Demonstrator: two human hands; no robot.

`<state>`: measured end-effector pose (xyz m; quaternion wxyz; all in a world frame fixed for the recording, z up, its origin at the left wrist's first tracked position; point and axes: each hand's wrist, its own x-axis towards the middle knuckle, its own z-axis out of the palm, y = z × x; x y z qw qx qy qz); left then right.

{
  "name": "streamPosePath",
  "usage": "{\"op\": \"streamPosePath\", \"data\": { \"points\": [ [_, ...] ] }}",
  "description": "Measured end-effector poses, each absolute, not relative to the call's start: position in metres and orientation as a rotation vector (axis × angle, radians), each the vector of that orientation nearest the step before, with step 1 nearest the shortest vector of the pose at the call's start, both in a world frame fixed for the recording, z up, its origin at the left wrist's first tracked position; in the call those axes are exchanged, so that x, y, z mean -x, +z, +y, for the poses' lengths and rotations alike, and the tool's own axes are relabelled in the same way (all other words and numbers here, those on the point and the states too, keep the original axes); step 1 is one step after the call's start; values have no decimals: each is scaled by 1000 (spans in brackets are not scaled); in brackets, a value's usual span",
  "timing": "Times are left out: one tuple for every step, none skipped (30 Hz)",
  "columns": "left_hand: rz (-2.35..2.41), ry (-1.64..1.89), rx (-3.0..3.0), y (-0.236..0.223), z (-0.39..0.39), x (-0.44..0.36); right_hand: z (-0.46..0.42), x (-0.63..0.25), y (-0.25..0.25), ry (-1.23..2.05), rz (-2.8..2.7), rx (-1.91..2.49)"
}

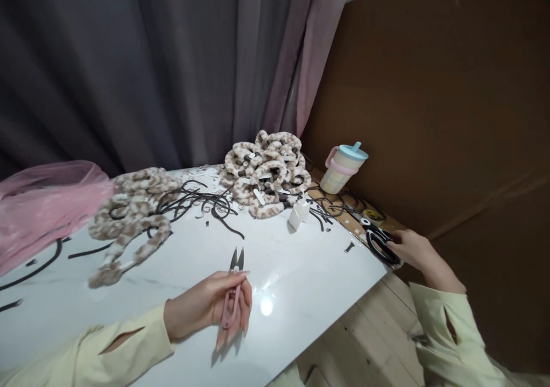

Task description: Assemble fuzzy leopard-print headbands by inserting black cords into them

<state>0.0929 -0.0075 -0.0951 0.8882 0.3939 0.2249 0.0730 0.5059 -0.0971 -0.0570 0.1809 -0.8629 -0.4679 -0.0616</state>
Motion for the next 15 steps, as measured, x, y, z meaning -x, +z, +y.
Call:
{"op": "streamPosePath", "data": {
  "points": [
    [455,155,-834,-95,-8,-93,-97,-509,-58,-65,-1328,2489],
    [447,159,-849,-94,-8,-93,-97,-509,-57,12,-1325,2527],
    [443,162,-863,-92,-9,-93,-97,-509,-56,78,-1319,2560],
    [442,162,-875,-91,-9,-94,-97,-508,-55,134,-1310,2589],
    [440,160,-883,-90,-9,-94,-97,-507,-53,180,-1298,2616],
    [437,159,-889,-90,-9,-94,-97,-506,-51,217,-1284,2641],
    [432,154,-895,-89,-9,-94,-97,-504,-50,249,-1269,2664],
    [424,148,-902,-89,-9,-94,-97,-503,-49,276,-1254,2685],
    [415,139,-910,-88,-8,-93,-96,-502,-48,299,-1241,2701],
    [406,126,-919,-88,-8,-93,-95,-501,-48,317,-1229,2714],
    [402,112,-929,-88,-7,-92,-94,-501,-48,331,-1219,2723],
    [406,101,-939,-88,-7,-91,-92,-500,-49,341,-1208,2731],
    [413,94,-946,-88,-6,-91,-91,-500,-49,344,-1196,2738],
    [422,91,-954,-88,-6,-90,-89,-500,-50,340,-1181,2742],
    [430,91,-963,-88,-6,-90,-86,-501,-51,329,-1164,2744]
  ]
}}
